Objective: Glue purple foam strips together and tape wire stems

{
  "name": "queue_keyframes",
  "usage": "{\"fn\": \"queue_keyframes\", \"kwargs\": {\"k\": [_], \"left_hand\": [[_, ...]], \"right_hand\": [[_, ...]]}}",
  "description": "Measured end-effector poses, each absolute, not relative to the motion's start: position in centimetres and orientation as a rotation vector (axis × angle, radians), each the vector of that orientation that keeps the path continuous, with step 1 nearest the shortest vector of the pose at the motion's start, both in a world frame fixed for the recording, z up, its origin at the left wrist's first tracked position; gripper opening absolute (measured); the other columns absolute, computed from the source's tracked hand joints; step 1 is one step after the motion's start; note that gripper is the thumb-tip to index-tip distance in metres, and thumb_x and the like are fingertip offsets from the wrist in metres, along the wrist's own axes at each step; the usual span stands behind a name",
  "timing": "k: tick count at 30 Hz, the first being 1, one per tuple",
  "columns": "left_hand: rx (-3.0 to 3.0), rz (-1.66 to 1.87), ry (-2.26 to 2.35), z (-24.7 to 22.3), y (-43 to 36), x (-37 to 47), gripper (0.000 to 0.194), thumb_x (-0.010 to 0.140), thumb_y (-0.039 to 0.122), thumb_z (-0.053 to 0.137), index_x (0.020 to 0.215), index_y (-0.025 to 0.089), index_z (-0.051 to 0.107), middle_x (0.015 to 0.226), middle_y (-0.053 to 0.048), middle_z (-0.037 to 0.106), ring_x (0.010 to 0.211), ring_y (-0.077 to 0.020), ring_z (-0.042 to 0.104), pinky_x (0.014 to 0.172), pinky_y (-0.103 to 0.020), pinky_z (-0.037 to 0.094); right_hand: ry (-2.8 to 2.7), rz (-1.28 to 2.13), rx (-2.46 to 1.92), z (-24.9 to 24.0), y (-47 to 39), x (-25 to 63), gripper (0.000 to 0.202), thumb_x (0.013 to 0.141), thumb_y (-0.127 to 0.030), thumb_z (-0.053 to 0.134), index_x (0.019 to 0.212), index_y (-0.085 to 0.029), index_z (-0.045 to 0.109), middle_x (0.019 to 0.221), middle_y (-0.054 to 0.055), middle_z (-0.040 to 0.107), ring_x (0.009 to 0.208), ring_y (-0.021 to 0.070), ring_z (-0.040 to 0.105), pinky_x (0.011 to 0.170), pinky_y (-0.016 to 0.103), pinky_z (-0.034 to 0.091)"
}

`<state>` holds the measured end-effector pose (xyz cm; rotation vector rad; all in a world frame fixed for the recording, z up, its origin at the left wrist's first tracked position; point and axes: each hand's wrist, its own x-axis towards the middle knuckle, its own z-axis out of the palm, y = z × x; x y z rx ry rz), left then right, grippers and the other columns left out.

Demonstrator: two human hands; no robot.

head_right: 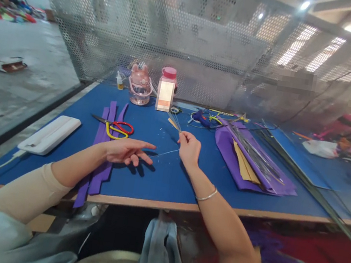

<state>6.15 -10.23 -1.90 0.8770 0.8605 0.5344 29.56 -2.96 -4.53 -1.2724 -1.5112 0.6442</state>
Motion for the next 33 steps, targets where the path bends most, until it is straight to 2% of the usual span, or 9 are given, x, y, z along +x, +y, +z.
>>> {"fn": "queue_keyframes", "kwargs": {"k": [4, 8, 12, 17, 20, 22, 24, 27, 33], "left_hand": [[1.014, 0.511, 0.825, -2.8, -10.4, 5.9, 0.048, 0.075, 0.029, 0.074, 0.120, 0.013, 0.063, 0.066, -0.002, 0.067, 0.036, -0.0021, 0.040, 0.036, -0.015, 0.024], [1.047, 0.437, 0.896, -3.8, -10.6, 6.5, 0.046, 0.071, 0.022, 0.075, 0.114, 0.010, 0.065, 0.062, -0.003, 0.066, 0.039, -0.0060, 0.048, 0.040, -0.017, 0.030], [0.996, 0.580, 1.002, -4.1, -10.3, 6.3, 0.021, 0.067, 0.017, 0.074, 0.085, 0.012, 0.064, 0.057, -0.002, 0.064, 0.041, -0.0097, 0.053, 0.040, -0.018, 0.035], [0.828, 1.110, 1.034, -4.1, -9.1, 6.4, 0.018, 0.071, 0.013, 0.063, 0.079, 0.019, 0.048, 0.073, 0.001, 0.066, 0.067, -0.0091, 0.065, 0.061, -0.019, 0.049], [0.723, 1.405, 0.985, -3.9, -8.5, 6.3, 0.018, 0.070, 0.012, 0.058, 0.081, 0.020, 0.047, 0.065, 0.006, 0.056, 0.060, -0.0056, 0.057, 0.056, -0.016, 0.044], [0.690, 1.533, 0.950, -3.6, -8.3, 6.1, 0.020, 0.068, 0.014, 0.060, 0.086, 0.020, 0.053, 0.061, 0.007, 0.050, 0.050, -0.0040, 0.046, 0.045, -0.014, 0.034], [0.692, 1.616, 0.923, -3.4, -8.2, 6.0, 0.025, 0.068, 0.019, 0.067, 0.091, 0.018, 0.059, 0.067, 0.005, 0.055, 0.048, -0.0027, 0.039, 0.041, -0.015, 0.026], [0.723, 1.672, 0.923, -3.3, -8.3, 6.1, 0.031, 0.064, 0.031, 0.078, 0.086, 0.014, 0.064, 0.074, 0.000, 0.062, 0.047, -0.0016, 0.036, 0.040, -0.016, 0.024], [0.766, 1.690, 0.973, -3.7, -8.2, 6.5, 0.040, 0.053, 0.041, 0.086, 0.073, 0.013, 0.065, 0.068, 0.000, 0.062, 0.046, -0.0013, 0.034, 0.040, -0.017, 0.022]], "right_hand": [[-1.537, 0.672, -1.286, -5.6, -3.0, 30.1, 0.031, 0.079, -0.043, 0.056, 0.080, -0.016, 0.070, 0.059, -0.001, 0.060, 0.049, 0.0105, 0.042, 0.052, 0.024, 0.034], [-1.490, 0.709, -1.268, -5.8, -3.1, 30.7, 0.031, 0.078, -0.045, 0.057, 0.080, -0.016, 0.068, 0.059, -0.002, 0.059, 0.051, 0.0106, 0.043, 0.053, 0.024, 0.035], [-1.329, 0.722, -1.267, -5.3, -2.7, 31.3, 0.033, 0.078, -0.048, 0.055, 0.084, -0.017, 0.064, 0.063, -0.002, 0.058, 0.057, 0.0111, 0.047, 0.053, 0.022, 0.036], [-1.375, 0.949, -1.206, -5.0, -3.3, 30.9, 0.032, 0.076, -0.049, 0.057, 0.085, -0.018, 0.060, 0.061, -0.003, 0.056, 0.052, 0.0093, 0.045, 0.047, 0.021, 0.031], [-1.512, 1.112, -1.134, -5.2, -4.3, 29.6, 0.032, 0.074, -0.048, 0.062, 0.082, -0.017, 0.061, 0.057, -0.004, 0.055, 0.044, 0.0068, 0.038, 0.043, 0.021, 0.026], [-1.578, 1.181, -1.093, -5.3, -4.9, 28.8, 0.033, 0.074, -0.048, 0.063, 0.081, -0.017, 0.061, 0.055, -0.005, 0.054, 0.043, 0.0059, 0.035, 0.043, 0.021, 0.024], [-1.622, 1.236, -1.063, -5.5, -5.2, 28.3, 0.034, 0.074, -0.049, 0.063, 0.082, -0.016, 0.062, 0.054, -0.005, 0.054, 0.042, 0.0058, 0.034, 0.043, 0.021, 0.023], [-1.651, 1.302, -1.051, -5.6, -5.3, 28.0, 0.035, 0.073, -0.049, 0.064, 0.083, -0.016, 0.062, 0.055, -0.004, 0.055, 0.041, 0.0058, 0.034, 0.042, 0.022, 0.023], [-1.670, 1.339, -1.067, -5.8, -5.2, 28.1, 0.037, 0.073, -0.050, 0.064, 0.086, -0.015, 0.061, 0.057, -0.005, 0.055, 0.043, 0.0059, 0.037, 0.044, 0.022, 0.024]]}}
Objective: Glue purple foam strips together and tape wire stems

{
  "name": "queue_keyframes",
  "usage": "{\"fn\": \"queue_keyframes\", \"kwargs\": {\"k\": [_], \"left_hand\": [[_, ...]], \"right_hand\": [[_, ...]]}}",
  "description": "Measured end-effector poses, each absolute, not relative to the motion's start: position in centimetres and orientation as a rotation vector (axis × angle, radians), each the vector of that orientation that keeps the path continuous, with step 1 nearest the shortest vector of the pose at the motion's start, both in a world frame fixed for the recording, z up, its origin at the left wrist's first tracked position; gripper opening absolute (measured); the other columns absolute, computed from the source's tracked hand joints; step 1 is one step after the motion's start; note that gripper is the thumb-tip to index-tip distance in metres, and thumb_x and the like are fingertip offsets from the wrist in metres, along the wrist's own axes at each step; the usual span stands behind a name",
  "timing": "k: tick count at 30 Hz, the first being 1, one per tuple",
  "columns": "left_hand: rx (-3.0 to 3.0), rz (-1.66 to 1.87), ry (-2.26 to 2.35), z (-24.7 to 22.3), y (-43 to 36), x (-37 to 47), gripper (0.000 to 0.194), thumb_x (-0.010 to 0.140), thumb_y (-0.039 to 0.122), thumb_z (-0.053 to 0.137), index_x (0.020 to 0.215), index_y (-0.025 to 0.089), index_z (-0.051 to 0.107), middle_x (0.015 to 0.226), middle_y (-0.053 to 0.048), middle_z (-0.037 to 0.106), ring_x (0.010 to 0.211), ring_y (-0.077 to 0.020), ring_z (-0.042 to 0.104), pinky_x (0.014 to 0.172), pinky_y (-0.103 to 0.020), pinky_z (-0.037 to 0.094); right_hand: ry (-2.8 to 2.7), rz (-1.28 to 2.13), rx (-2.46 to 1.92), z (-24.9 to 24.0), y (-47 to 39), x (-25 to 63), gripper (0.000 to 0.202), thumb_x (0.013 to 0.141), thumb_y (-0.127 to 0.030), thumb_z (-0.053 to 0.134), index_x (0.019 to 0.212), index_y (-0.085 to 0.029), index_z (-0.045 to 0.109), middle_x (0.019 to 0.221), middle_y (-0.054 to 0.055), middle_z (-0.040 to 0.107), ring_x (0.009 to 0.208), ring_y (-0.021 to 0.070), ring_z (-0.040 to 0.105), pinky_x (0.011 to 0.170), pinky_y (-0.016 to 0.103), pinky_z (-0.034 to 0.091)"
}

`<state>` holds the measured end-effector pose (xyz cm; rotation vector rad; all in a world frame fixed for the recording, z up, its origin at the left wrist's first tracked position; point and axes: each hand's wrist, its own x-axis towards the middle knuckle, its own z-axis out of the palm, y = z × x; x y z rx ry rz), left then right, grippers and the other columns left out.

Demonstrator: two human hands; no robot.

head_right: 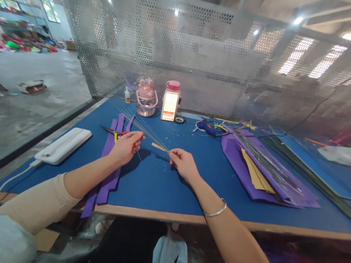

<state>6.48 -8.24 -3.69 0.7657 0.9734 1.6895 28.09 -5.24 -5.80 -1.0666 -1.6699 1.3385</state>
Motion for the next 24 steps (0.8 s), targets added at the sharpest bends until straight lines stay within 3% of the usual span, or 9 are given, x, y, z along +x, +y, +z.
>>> {"fn": "queue_keyframes", "kwargs": {"k": [10, 16, 24], "left_hand": [[0.840, 1.677, 1.071, -4.5, -8.1, 6.3, 0.046, 0.055, 0.048, 0.086, 0.078, 0.011, 0.071, 0.070, -0.004, 0.067, 0.042, -0.0007, 0.034, 0.037, -0.017, 0.021], [0.842, 1.677, 1.109, -4.8, -8.1, 6.3, 0.041, 0.061, 0.044, 0.083, 0.082, 0.011, 0.071, 0.074, -0.006, 0.070, 0.041, -0.0012, 0.036, 0.037, -0.017, 0.023], [0.705, 1.742, 1.019, -3.7, -8.4, 6.3, 0.020, 0.084, 0.032, 0.064, 0.080, 0.018, 0.050, 0.083, -0.005, 0.072, 0.041, -0.0014, 0.034, 0.037, -0.014, 0.020]], "right_hand": [[-1.677, 1.340, -1.046, -5.9, -5.3, 28.1, 0.035, 0.074, -0.048, 0.063, 0.086, -0.016, 0.061, 0.056, -0.005, 0.055, 0.043, 0.0054, 0.037, 0.044, 0.022, 0.023], [-1.618, 1.404, -1.033, -6.0, -5.3, 27.9, 0.034, 0.073, -0.048, 0.065, 0.085, -0.016, 0.060, 0.054, -0.006, 0.055, 0.041, 0.0052, 0.034, 0.042, 0.022, 0.022], [-1.558, 1.299, -1.080, -5.8, -4.9, 28.1, 0.035, 0.074, -0.051, 0.061, 0.082, -0.018, 0.057, 0.057, -0.005, 0.055, 0.041, 0.0065, 0.037, 0.042, 0.022, 0.025]]}}
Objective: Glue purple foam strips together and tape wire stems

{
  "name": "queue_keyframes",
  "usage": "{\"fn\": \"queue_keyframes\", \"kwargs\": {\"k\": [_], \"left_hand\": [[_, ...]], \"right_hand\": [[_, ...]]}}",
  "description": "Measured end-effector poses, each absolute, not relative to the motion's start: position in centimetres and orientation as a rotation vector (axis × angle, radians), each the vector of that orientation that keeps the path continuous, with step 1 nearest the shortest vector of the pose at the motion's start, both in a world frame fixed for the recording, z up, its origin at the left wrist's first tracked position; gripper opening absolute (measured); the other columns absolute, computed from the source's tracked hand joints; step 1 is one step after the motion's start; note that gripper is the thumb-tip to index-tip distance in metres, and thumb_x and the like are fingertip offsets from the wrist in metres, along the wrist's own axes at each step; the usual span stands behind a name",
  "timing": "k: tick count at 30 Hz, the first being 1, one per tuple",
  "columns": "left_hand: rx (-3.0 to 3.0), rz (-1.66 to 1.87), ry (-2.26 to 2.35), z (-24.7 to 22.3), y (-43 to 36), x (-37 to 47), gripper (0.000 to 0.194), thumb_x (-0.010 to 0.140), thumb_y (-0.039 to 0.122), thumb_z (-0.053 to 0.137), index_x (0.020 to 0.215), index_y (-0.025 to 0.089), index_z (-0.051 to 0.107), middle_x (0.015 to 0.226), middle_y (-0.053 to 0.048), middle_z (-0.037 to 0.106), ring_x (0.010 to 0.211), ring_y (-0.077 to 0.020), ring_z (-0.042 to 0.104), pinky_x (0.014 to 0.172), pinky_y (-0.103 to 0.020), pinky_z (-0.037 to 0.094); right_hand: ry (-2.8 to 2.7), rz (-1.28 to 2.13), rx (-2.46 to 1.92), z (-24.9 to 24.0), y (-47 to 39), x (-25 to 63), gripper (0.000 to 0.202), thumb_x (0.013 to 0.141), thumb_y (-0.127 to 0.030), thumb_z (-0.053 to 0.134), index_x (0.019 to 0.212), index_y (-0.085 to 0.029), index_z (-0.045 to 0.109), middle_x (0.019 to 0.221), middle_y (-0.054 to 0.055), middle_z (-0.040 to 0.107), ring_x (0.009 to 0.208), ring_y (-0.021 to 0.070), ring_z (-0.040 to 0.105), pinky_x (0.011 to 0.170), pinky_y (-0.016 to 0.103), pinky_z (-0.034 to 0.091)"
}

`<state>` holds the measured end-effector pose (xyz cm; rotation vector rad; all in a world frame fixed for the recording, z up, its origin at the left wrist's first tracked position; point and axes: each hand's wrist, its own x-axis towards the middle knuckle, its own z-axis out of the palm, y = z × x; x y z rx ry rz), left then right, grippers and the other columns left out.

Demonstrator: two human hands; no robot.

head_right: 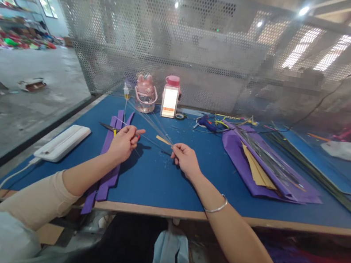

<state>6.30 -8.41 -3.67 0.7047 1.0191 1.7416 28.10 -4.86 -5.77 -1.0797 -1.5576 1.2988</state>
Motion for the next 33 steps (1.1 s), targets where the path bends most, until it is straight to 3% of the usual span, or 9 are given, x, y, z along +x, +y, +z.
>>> {"fn": "queue_keyframes", "kwargs": {"k": [4, 9, 13, 16, 23, 26, 28, 31, 33], "left_hand": [[0.590, 1.729, 1.011, -2.8, -8.3, 5.8, 0.017, 0.088, 0.024, 0.053, 0.077, 0.020, 0.041, 0.067, 0.000, 0.065, 0.039, -0.0030, 0.034, 0.037, -0.014, 0.019], [0.537, 1.673, 0.984, -2.6, -8.4, 5.8, 0.013, 0.084, 0.021, 0.053, 0.078, 0.021, 0.041, 0.054, 0.007, 0.051, 0.037, -0.0042, 0.035, 0.037, -0.014, 0.019], [0.531, 1.629, 0.978, -2.7, -8.6, 6.0, 0.013, 0.081, 0.021, 0.056, 0.078, 0.021, 0.043, 0.055, 0.006, 0.054, 0.038, -0.0040, 0.038, 0.038, -0.014, 0.022], [0.529, 1.592, 1.006, -2.6, -8.8, 6.2, 0.012, 0.081, 0.023, 0.057, 0.079, 0.020, 0.045, 0.059, 0.004, 0.060, 0.038, -0.0042, 0.040, 0.038, -0.015, 0.025], [0.521, 1.548, 1.046, -2.6, -9.0, 6.4, 0.008, 0.084, 0.021, 0.054, 0.079, 0.019, 0.048, 0.072, -0.003, 0.071, 0.050, -0.0072, 0.056, 0.042, -0.015, 0.035], [0.497, 1.542, 1.023, -2.8, -9.0, 6.4, 0.009, 0.086, 0.019, 0.052, 0.079, 0.019, 0.047, 0.074, -0.004, 0.071, 0.059, -0.0098, 0.062, 0.055, -0.020, 0.049], [0.484, 1.536, 0.997, -2.8, -8.9, 6.6, 0.009, 0.087, 0.017, 0.051, 0.079, 0.019, 0.046, 0.072, -0.002, 0.069, 0.063, -0.0122, 0.065, 0.065, -0.029, 0.055], [0.494, 1.546, 0.951, -2.4, -8.4, 7.3, 0.014, 0.088, 0.017, 0.051, 0.076, 0.019, 0.045, 0.062, 0.003, 0.059, 0.058, -0.0105, 0.062, 0.071, -0.033, 0.057], [0.521, 1.569, 0.919, -1.9, -7.8, 8.0, 0.019, 0.089, 0.018, 0.052, 0.073, 0.019, 0.044, 0.058, 0.006, 0.053, 0.052, -0.0070, 0.055, 0.072, -0.031, 0.057]], "right_hand": [[-1.558, 1.160, -1.172, -4.4, -5.2, 31.0, 0.031, 0.075, -0.049, 0.060, 0.079, -0.018, 0.058, 0.050, -0.008, 0.045, 0.042, 0.0068, 0.032, 0.044, 0.023, 0.023], [-1.754, 0.444, -1.582, -3.8, -9.1, 40.1, 0.031, 0.084, -0.044, 0.051, 0.080, -0.018, 0.065, 0.057, -0.001, 0.056, 0.051, 0.0120, 0.047, 0.054, 0.026, 0.034], [-1.646, -0.069, -2.022, -5.3, -13.1, 45.6, 0.034, 0.089, -0.039, 0.045, 0.096, -0.017, 0.070, 0.079, 0.010, 0.071, 0.072, 0.0234, 0.064, 0.067, 0.033, 0.042], [-1.604, -0.300, -2.379, -6.1, -13.7, 46.3, 0.040, 0.094, -0.036, 0.037, 0.104, -0.015, 0.070, 0.086, 0.019, 0.072, 0.082, 0.0325, 0.069, 0.069, 0.039, 0.045], [-1.731, -0.297, -2.520, -4.6, -9.0, 43.6, 0.037, 0.092, -0.024, 0.040, 0.099, -0.008, 0.074, 0.095, 0.025, 0.071, 0.092, 0.0352, 0.070, 0.073, 0.042, 0.051], [-1.817, -0.250, -2.517, -3.8, -7.8, 42.6, 0.031, 0.088, -0.019, 0.048, 0.097, -0.005, 0.074, 0.096, 0.027, 0.070, 0.095, 0.0345, 0.069, 0.076, 0.042, 0.050], [-1.883, -0.254, -2.476, -2.8, -7.6, 41.2, 0.031, 0.088, -0.026, 0.053, 0.098, -0.005, 0.073, 0.100, 0.026, 0.070, 0.098, 0.0338, 0.068, 0.079, 0.040, 0.049], [-2.087, -0.192, -2.053, -0.4, -7.5, 37.1, 0.038, 0.093, -0.041, 0.050, 0.109, -0.013, 0.069, 0.109, 0.019, 0.070, 0.103, 0.0291, 0.065, 0.082, 0.036, 0.047], [-2.238, 0.142, -1.594, 0.8, -7.2, 33.1, 0.038, 0.094, -0.046, 0.048, 0.115, -0.019, 0.066, 0.108, 0.012, 0.071, 0.100, 0.0247, 0.065, 0.081, 0.033, 0.045]]}}
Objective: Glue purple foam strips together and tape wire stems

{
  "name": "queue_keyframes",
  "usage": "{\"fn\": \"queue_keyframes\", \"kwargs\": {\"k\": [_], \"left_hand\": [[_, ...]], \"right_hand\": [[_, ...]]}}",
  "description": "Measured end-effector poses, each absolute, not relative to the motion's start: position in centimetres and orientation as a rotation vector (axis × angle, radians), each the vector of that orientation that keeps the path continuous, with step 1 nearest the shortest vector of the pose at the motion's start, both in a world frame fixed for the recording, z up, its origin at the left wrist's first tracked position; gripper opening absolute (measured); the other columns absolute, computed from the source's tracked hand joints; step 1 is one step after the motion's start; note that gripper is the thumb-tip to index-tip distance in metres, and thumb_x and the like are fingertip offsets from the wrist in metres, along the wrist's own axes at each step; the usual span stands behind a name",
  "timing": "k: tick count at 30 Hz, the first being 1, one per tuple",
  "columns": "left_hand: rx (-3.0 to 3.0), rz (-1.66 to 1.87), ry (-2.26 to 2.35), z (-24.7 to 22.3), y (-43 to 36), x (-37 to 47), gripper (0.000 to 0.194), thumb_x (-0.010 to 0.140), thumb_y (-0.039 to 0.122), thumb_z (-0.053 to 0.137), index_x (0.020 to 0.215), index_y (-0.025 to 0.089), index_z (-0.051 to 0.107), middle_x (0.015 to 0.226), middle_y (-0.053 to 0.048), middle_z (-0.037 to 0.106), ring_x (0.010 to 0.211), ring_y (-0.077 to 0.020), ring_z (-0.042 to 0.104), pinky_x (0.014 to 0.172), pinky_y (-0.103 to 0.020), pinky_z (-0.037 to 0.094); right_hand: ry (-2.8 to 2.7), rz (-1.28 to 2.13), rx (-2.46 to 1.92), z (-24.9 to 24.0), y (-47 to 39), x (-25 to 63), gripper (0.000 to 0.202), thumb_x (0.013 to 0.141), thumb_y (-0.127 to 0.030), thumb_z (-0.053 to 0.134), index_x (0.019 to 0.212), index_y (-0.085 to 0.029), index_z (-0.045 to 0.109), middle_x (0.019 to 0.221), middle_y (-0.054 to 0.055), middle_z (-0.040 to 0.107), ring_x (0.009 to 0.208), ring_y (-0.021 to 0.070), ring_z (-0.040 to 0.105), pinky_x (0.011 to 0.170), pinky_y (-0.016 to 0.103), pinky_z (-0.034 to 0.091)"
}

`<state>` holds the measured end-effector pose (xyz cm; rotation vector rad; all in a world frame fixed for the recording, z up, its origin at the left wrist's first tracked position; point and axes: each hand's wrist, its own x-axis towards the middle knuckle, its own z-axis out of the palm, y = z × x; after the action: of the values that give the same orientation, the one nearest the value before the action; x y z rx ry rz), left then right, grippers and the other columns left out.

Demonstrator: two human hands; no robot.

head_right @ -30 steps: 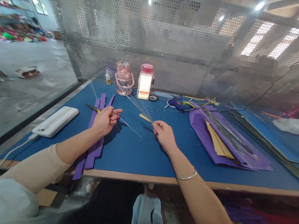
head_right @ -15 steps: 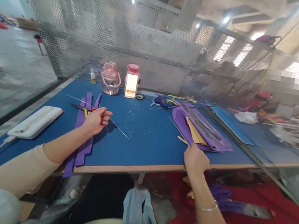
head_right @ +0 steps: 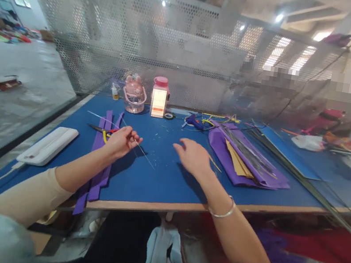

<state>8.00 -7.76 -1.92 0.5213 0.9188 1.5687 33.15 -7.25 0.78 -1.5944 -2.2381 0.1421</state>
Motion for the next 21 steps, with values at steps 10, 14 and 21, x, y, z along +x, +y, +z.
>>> {"fn": "queue_keyframes", "kwargs": {"k": [10, 14, 21], "left_hand": [[0.649, 1.567, 0.832, -2.5, -7.6, 9.8, 0.019, 0.091, 0.034, 0.055, 0.083, 0.020, 0.046, 0.078, -0.002, 0.067, 0.063, -0.0126, 0.063, 0.054, -0.023, 0.050], [0.712, 1.511, 0.836, -3.1, -8.2, 10.1, 0.025, 0.088, 0.042, 0.059, 0.084, 0.021, 0.046, 0.082, -0.004, 0.071, 0.057, -0.0136, 0.062, 0.045, -0.021, 0.044], [0.890, 1.275, 0.850, -4.0, -8.9, 10.1, 0.034, 0.083, 0.048, 0.065, 0.100, 0.018, 0.066, 0.111, -0.014, 0.070, 0.071, -0.0177, 0.067, 0.046, -0.024, 0.047]], "right_hand": [[-1.989, 1.303, -0.885, -4.8, -5.4, 22.3, 0.037, 0.097, -0.045, 0.033, 0.074, -0.020, 0.048, 0.053, -0.004, 0.053, 0.042, 0.0076, 0.042, 0.045, 0.021, 0.034], [-1.922, 1.414, -0.857, -5.7, -6.2, 22.4, 0.035, 0.095, -0.049, 0.033, 0.079, -0.020, 0.047, 0.054, -0.004, 0.055, 0.037, 0.0067, 0.039, 0.038, 0.020, 0.028], [-1.747, 1.625, -0.735, -5.0, -7.0, 22.5, 0.032, 0.088, -0.049, 0.050, 0.076, -0.020, 0.047, 0.056, -0.007, 0.049, 0.036, 0.0042, 0.036, 0.036, 0.019, 0.023]]}}
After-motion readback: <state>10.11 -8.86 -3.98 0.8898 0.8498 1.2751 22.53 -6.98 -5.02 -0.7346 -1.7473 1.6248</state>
